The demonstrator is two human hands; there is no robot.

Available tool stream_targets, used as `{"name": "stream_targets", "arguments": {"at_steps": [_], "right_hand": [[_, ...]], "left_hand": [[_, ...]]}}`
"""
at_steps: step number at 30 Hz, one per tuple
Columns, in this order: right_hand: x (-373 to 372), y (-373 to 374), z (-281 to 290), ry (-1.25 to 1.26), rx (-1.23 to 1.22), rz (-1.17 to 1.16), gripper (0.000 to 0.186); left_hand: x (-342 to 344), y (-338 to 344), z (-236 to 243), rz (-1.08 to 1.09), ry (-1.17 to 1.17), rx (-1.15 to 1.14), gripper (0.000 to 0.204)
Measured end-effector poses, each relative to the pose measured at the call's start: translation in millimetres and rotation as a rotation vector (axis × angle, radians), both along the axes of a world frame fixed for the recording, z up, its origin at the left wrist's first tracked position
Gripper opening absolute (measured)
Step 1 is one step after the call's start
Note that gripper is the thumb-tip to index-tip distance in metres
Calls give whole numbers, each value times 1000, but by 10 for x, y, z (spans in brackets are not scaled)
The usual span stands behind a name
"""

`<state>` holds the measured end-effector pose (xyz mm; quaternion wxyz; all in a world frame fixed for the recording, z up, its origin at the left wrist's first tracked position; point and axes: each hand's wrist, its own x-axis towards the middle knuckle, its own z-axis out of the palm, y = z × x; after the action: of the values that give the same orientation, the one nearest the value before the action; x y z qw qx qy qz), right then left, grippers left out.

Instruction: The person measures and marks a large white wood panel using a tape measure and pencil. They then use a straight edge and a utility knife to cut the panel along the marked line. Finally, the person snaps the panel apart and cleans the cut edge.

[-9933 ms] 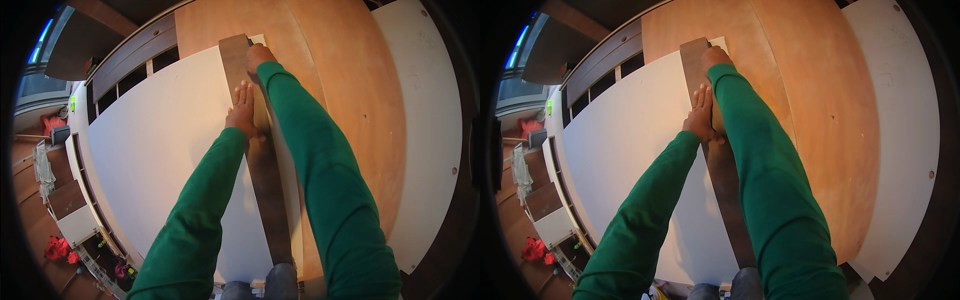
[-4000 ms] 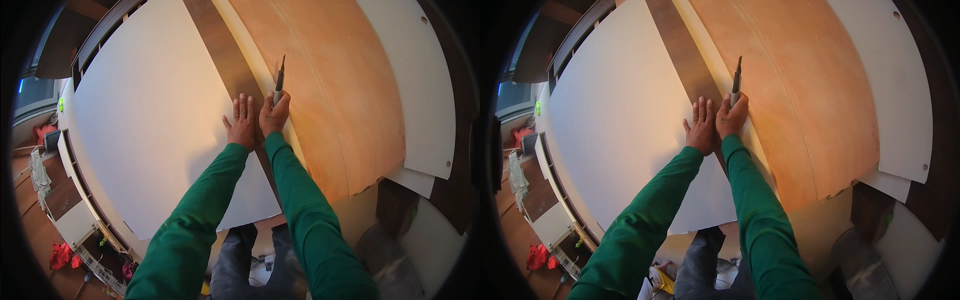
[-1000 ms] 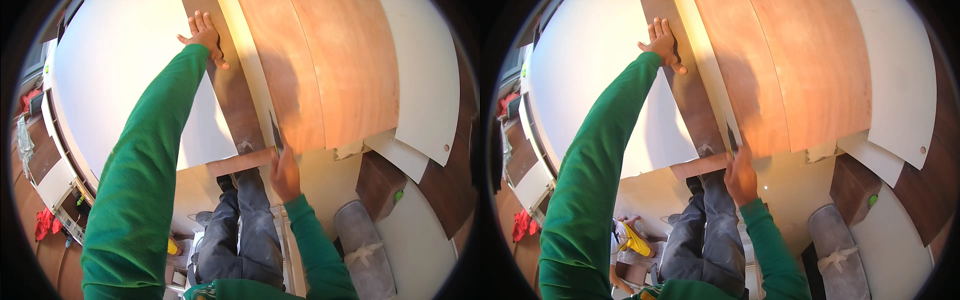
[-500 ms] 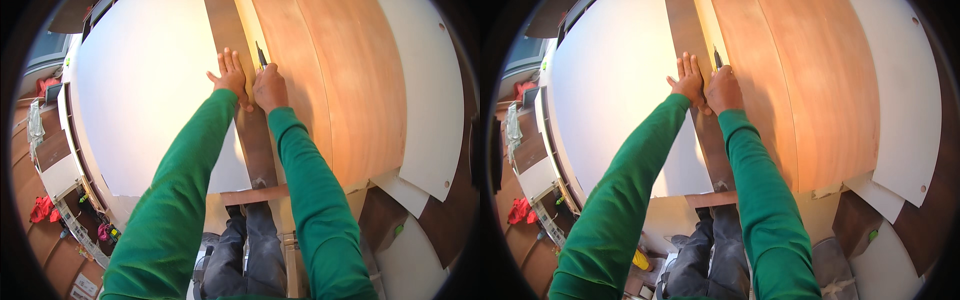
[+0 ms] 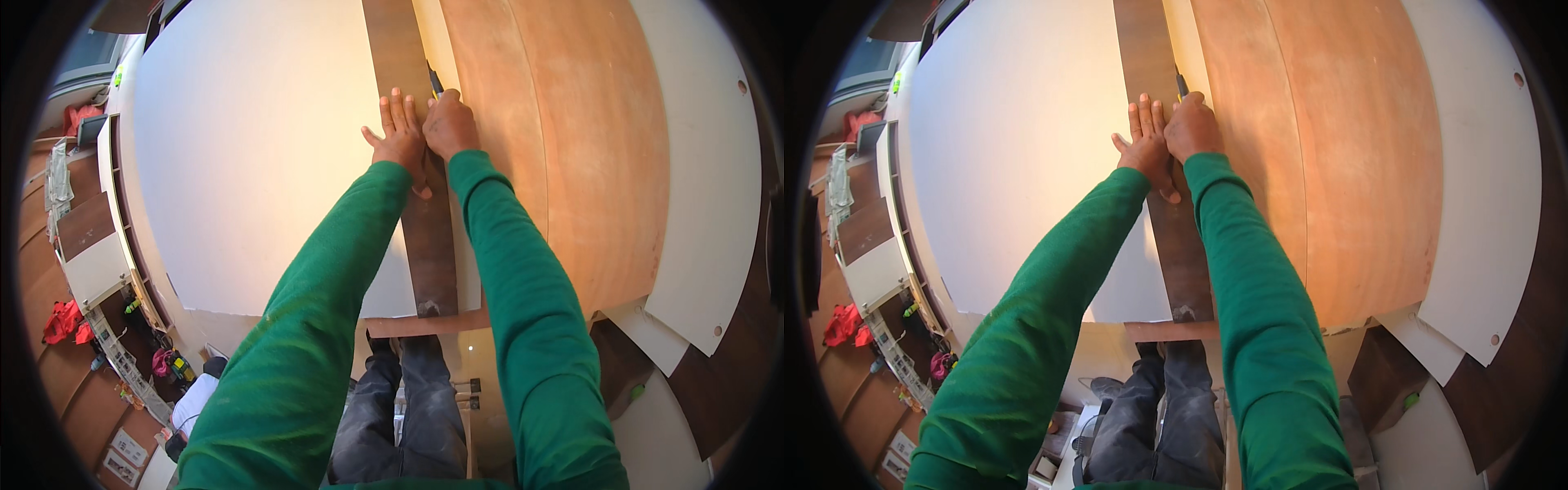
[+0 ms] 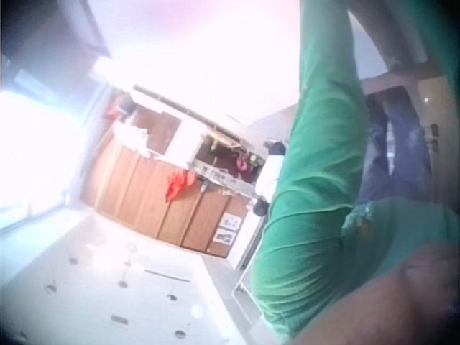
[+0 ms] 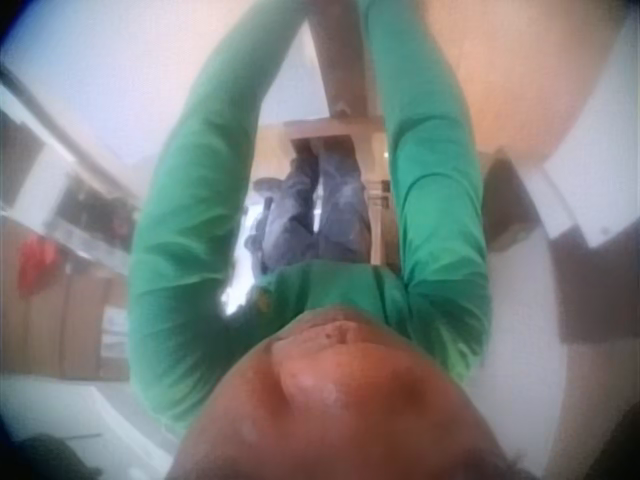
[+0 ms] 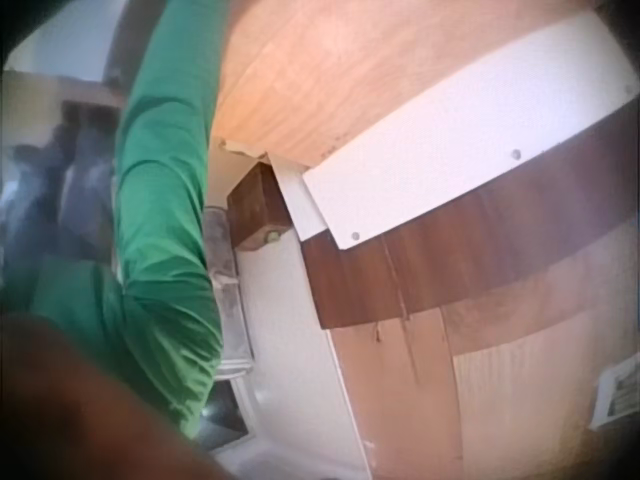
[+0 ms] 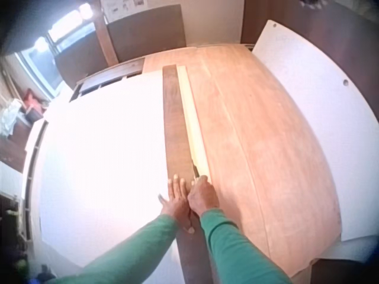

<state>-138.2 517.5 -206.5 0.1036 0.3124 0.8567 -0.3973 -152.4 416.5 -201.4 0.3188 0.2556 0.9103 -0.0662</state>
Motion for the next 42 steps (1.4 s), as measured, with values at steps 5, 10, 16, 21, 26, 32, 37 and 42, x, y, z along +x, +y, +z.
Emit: {"name": "stream_targets", "arguments": {"at_steps": [5,10,16,21,26,32,37,42], "right_hand": [[404,-68,42,-84,31,49,29],[1780,-504,134,-48,-10,-6,28],[3501,-1052,491,-238,26,63,21],[4082,-1230,546,-309,-73,-34,24],[4462,-1353,503,-391,-59,-22,26],[4994,-1379,711,-600,-165,15,24],[5016,-754,772,-99,20,-220,42],[4161,592,-180,-6,527,-268,49]], "left_hand": [[-16,9,-17,18,-16,-21,169],[-16,15,2,30,-2,29,165],[-12,33,-57,-8,40,-53,162],[-47,37,-86,-26,95,-28,166],[-57,45,-65,-23,53,-99,173],[-47,35,-153,-33,76,-91,170],[-20,78,-167,-24,1,-140,171],[90,102,-146,-117,120,-127,179]]}}
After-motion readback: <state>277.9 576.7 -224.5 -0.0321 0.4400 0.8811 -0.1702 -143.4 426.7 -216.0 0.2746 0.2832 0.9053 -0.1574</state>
